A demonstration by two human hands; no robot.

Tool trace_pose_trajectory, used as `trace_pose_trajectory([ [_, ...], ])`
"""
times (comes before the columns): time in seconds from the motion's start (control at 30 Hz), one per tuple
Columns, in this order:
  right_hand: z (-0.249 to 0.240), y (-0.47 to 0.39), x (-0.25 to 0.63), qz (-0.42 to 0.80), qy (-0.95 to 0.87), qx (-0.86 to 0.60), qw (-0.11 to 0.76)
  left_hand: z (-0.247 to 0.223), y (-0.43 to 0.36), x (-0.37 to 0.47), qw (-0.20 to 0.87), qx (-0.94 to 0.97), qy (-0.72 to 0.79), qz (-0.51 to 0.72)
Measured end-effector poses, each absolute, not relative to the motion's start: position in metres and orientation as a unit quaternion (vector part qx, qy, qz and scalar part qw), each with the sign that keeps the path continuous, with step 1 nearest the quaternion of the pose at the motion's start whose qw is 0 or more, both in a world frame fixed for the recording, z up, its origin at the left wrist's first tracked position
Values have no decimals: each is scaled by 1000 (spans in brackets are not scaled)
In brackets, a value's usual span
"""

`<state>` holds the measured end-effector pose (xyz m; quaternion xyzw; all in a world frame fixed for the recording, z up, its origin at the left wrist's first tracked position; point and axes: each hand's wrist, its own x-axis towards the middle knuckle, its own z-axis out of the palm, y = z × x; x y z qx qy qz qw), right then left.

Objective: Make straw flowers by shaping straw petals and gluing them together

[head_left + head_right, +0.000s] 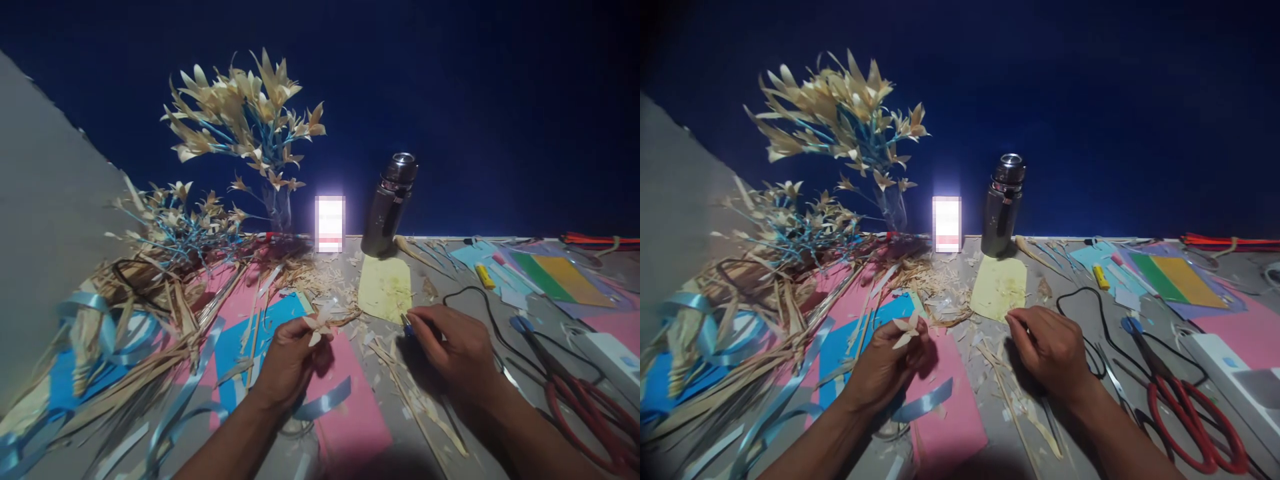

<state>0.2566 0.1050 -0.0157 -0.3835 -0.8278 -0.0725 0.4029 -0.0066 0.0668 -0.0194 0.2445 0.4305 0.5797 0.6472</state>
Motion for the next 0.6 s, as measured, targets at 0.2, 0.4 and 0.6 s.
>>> trace_pose_trajectory([
  [0.2,-15,104,254,-65,-830,-380,404,-6,65,-3,682,230,411,560],
  [0.4,-11,105,252,-71,-826,-377,413,-16,65,-5,668,236,410,575],
  [0.6,-13,104,252,-62,-832,-376,403,-19,64,-8,651,237,413,592],
])
